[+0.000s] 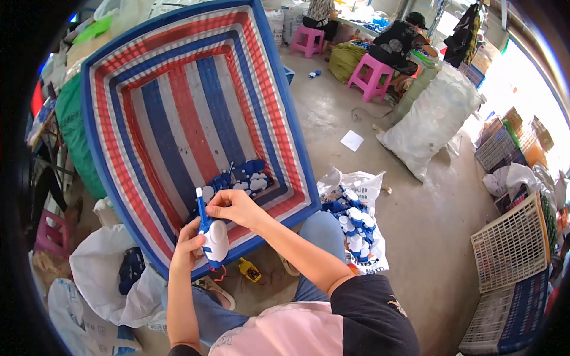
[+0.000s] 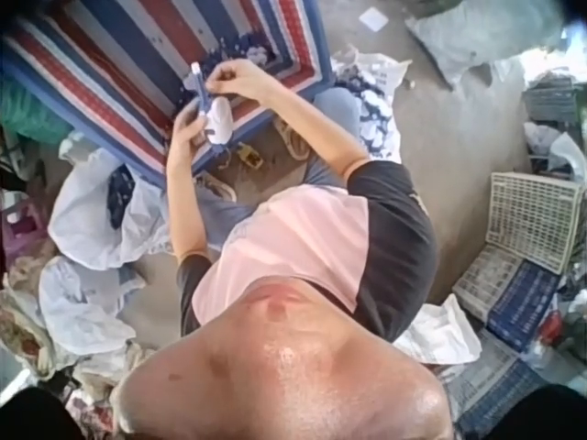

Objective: Assembling plastic toy radio components by fitting internal circuits into blue housings and snapping on white covers.

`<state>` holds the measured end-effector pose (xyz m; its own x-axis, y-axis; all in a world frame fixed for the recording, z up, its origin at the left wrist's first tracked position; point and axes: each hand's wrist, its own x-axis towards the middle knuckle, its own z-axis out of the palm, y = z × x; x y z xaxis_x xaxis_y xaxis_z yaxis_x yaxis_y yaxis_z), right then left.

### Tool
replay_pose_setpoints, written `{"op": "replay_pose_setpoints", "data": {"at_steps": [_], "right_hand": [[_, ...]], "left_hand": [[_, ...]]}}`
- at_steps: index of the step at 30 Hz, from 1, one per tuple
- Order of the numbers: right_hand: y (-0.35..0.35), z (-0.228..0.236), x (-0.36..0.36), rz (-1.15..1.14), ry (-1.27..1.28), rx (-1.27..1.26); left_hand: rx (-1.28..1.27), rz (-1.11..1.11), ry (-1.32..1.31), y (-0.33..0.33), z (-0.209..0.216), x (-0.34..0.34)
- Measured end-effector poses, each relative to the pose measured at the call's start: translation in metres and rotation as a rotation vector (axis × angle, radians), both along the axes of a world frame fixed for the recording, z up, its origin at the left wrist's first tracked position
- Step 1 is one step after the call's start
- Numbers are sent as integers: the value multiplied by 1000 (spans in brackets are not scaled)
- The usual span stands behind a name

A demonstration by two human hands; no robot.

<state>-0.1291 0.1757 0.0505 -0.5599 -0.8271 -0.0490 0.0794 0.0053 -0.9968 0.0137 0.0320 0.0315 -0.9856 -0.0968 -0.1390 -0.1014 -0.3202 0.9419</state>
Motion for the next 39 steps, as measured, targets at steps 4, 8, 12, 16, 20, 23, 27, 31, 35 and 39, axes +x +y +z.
{"op": "replay_pose_setpoints", "data": {"at_steps": [4,8,12,16,20,23,27,31,35,39], "right_hand": [[-2,1,-1,5,32,4],[3,7,-5,111,28,-80],[3,14,6,11,128,-102],[14,38,36,-421,885,-304],[7,43,48,-535,1057,-708],[-3,31,54,-201,1247,-77],[3,28,44,-456,1105,-514],[-8,35,53,-131,1307,-53],[5,29,44,-338,1001,-275],[5,18,40,-337,241,-339]], "left_hand": [[123,8,-5,-4,0,3],[228,-28,50,-4,-5,4],[332,26,83,-4,-16,1],[385,132,170,-7,-13,-2],[530,228,228,-9,-13,-4],[634,257,224,-14,-26,-6],[610,203,283,-10,-13,-9],[590,134,332,-16,-20,1],[624,120,323,-8,-7,-4],[517,143,472,-10,0,-4]]}}
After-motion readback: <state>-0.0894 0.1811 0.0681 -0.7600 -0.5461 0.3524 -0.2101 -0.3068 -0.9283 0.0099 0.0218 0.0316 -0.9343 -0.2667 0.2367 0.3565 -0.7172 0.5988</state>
